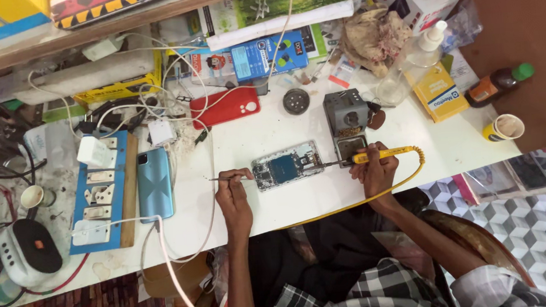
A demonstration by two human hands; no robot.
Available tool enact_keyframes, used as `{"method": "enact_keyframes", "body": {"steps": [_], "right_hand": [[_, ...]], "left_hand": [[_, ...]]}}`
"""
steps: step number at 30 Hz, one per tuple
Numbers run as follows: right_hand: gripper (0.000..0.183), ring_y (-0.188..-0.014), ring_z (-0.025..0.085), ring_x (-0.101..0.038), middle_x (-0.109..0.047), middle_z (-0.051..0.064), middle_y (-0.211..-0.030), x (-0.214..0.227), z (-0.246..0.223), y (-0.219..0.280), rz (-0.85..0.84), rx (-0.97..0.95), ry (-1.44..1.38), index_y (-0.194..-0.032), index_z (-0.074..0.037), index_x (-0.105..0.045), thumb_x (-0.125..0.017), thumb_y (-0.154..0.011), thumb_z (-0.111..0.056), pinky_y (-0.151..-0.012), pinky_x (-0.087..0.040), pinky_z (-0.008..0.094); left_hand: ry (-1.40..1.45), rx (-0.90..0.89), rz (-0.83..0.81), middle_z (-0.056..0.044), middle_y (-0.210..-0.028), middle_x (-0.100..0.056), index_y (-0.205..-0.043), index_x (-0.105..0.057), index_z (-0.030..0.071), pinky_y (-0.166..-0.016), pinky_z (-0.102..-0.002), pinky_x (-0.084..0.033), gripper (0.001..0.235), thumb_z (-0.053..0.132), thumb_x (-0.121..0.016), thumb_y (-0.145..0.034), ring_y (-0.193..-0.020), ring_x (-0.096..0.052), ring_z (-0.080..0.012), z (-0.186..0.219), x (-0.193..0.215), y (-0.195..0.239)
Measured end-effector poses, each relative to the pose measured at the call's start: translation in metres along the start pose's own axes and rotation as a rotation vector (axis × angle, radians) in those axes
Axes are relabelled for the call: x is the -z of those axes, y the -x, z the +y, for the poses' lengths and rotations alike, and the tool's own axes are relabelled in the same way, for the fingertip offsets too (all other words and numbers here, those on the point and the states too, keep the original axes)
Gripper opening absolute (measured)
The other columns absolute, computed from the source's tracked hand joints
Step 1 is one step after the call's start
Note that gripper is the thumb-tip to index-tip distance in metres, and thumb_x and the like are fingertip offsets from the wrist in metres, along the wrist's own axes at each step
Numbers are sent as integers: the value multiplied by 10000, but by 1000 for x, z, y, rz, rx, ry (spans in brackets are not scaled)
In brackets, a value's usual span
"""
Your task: The person uses a soldering iron and tweezers to work on a disassembled mobile phone circuit board. They repeatedly apply heat to specific points on the board while holding it steady with the tweezers.
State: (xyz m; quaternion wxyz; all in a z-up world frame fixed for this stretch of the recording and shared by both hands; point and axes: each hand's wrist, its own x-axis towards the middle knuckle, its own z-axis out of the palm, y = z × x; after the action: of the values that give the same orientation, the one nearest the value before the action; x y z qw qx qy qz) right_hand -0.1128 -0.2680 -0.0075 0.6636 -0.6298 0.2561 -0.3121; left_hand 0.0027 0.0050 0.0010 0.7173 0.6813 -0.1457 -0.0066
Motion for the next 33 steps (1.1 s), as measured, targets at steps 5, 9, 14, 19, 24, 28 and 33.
{"method": "enact_keyframes", "body": {"steps": [5,9,14,19,24,28,33], "right_hand": [[368,-417,118,-514,-589,106,-563,-1,-1,0,-17,-19,-19,-874,14,-586,-416,-1102,-219,-391,-350,245],[334,-402,114,-497,-553,82,-549,-1,3,-1,91,-43,-76,-844,-2,-577,-431,-1080,-188,-388,-369,255],[339,-395,102,-422,-507,62,-543,1,8,-2,86,16,-111,-812,-3,-565,-443,-1084,-165,-389,-321,258],[330,-408,96,-429,-518,59,-563,0,5,-1,83,1,-98,-810,-3,-560,-446,-1081,-154,-395,-322,256],[337,-423,85,-438,-532,60,-556,-2,0,0,29,1,-34,-821,-8,-563,-438,-1087,-172,-401,-333,249],[364,-425,85,-455,-552,63,-571,-1,-2,2,12,27,-24,-818,-6,-584,-441,-1095,-193,-409,-353,245],[338,-421,92,-482,-568,61,-577,-2,1,-1,30,-16,-36,-810,-14,-577,-486,-1076,-203,-406,-368,242]], "left_hand": [[3,-30,4,-32,-976,-705,-1056,-552,37,-548,-207,-315,185,137,-408,-1115,-580,-337,-15,3,-1,-1],[17,17,12,-30,-957,-704,-1047,-547,39,-531,-207,-304,181,134,-408,-1111,-568,-325,-15,6,-2,-2],[28,25,12,-28,-961,-700,-1048,-553,44,-533,-209,-293,191,148,-409,-1118,-585,-320,-15,8,-1,-1],[18,20,19,-25,-959,-708,-1045,-554,49,-535,-206,-305,189,169,-424,-1112,-584,-335,-15,7,-2,0],[3,26,33,-28,-966,-722,-1030,-572,40,-530,-213,-309,205,174,-430,-1094,-574,-340,-21,5,-1,-1],[-14,3,29,-26,-975,-715,-1045,-570,44,-558,-215,-342,207,179,-426,-1108,-597,-372,-18,3,-1,2],[-21,7,31,-22,-967,-719,-1041,-573,48,-540,-218,-325,194,175,-441,-1106,-582,-352,-16,2,-1,0]]}}
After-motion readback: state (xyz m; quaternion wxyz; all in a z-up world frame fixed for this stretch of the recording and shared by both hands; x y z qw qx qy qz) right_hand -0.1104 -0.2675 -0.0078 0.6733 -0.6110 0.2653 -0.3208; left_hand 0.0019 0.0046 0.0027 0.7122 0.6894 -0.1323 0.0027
